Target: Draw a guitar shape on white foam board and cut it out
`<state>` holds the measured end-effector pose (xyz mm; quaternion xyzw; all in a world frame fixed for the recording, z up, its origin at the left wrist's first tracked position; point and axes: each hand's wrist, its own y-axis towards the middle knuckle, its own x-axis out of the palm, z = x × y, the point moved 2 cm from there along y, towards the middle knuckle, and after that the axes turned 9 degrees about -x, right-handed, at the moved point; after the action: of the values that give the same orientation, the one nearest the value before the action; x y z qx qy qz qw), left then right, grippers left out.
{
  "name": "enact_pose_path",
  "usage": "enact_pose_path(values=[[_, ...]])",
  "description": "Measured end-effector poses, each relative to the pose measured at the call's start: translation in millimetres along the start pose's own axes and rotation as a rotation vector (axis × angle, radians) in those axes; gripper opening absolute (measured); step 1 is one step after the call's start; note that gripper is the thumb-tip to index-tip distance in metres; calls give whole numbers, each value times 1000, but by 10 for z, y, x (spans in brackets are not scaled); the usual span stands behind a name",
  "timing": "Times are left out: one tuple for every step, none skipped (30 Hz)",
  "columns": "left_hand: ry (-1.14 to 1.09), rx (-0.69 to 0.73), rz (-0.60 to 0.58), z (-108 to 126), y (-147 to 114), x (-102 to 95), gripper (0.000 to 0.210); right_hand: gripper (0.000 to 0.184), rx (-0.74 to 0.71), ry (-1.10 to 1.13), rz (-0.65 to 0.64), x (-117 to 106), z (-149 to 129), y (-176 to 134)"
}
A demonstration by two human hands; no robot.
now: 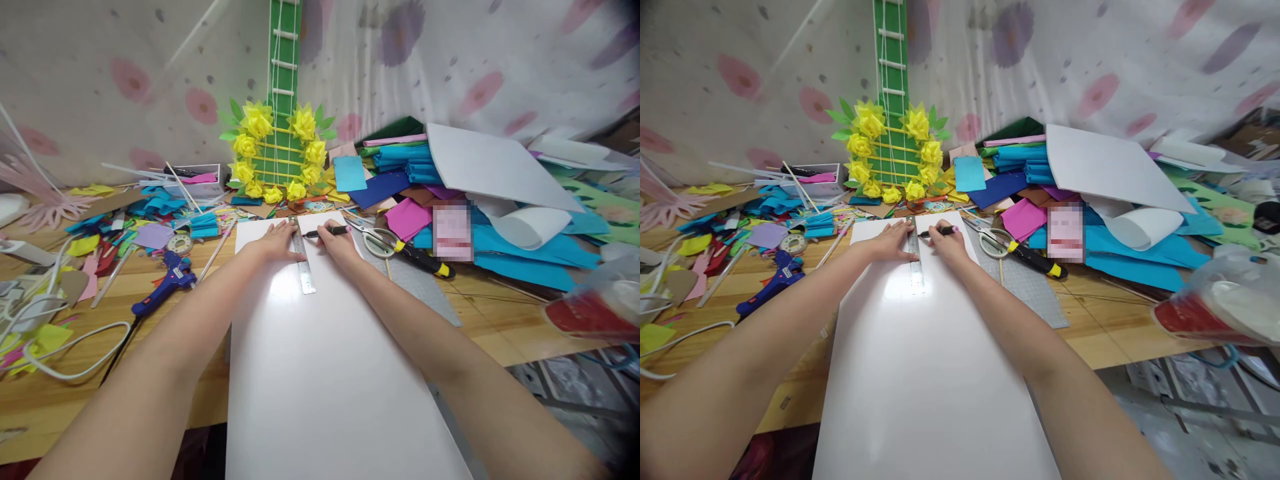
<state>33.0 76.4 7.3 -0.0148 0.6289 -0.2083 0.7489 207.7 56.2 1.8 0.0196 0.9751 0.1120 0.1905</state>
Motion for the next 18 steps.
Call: enact_pose_path(values=[[-3, -4, -2, 3, -6, -1, 105, 24, -2, 8, -18, -46, -2, -77], [-5, -6, -3, 6, -10, -2, 105, 25, 7, 20, -39, -89, -2, -151], [-7, -7, -2, 7, -11, 0, 105, 25, 14, 33, -62, -124, -2, -212], [-9, -6, 0, 7, -9, 2, 104, 25, 17, 42, -77, -148, -4, -252], [-11, -4, 3, 4, -3, 7, 104, 25, 15, 46, -82, -158, -8, -269], [-12, -1, 6, 0, 6, 12, 104, 24, 7, 45, -79, -154, -14, -262], [-11, 0, 8, -5, 15, 18, 104, 24, 1, 41, -68, -139, -19, -236], [-9, 0, 11, -11, 25, 24, 104, 24, -1, 38, -57, -116, -23, -199], [-7, 1, 13, -16, 33, 28, 104, 24, 2, 40, -49, -92, -27, -162], [-6, 2, 15, -19, 39, 31, 105, 23, 6, 43, -45, -73, -30, -134], [-4, 2, 15, -20, 42, 31, 106, 23, 9, 46, -43, -65, -36, -123], [-2, 3, 13, -18, 41, 30, 106, 23, 9, 47, -47, -70, -44, -136], [0, 1, 8, -15, 37, 27, 106, 23, 7, 44, -55, -91, -55, -174], [2, -2, 3, -10, 31, 22, 106, 23, 8, 41, -67, -126, -67, -234], [6, -6, -1, -3, 24, 18, 106, 23, 15, 40, -90, -170, -81, -309], [10, -9, -3, 3, 17, 13, 106, 22, 34, 47, -114, -218, -94, -390], [14, -10, -4, 10, 10, 8, 106, 22, 53, 57, -150, -263, -107, -466], [16, -9, -3, 17, 5, 4, 106, 22, 62, 63, -187, -298, -121, -528]])
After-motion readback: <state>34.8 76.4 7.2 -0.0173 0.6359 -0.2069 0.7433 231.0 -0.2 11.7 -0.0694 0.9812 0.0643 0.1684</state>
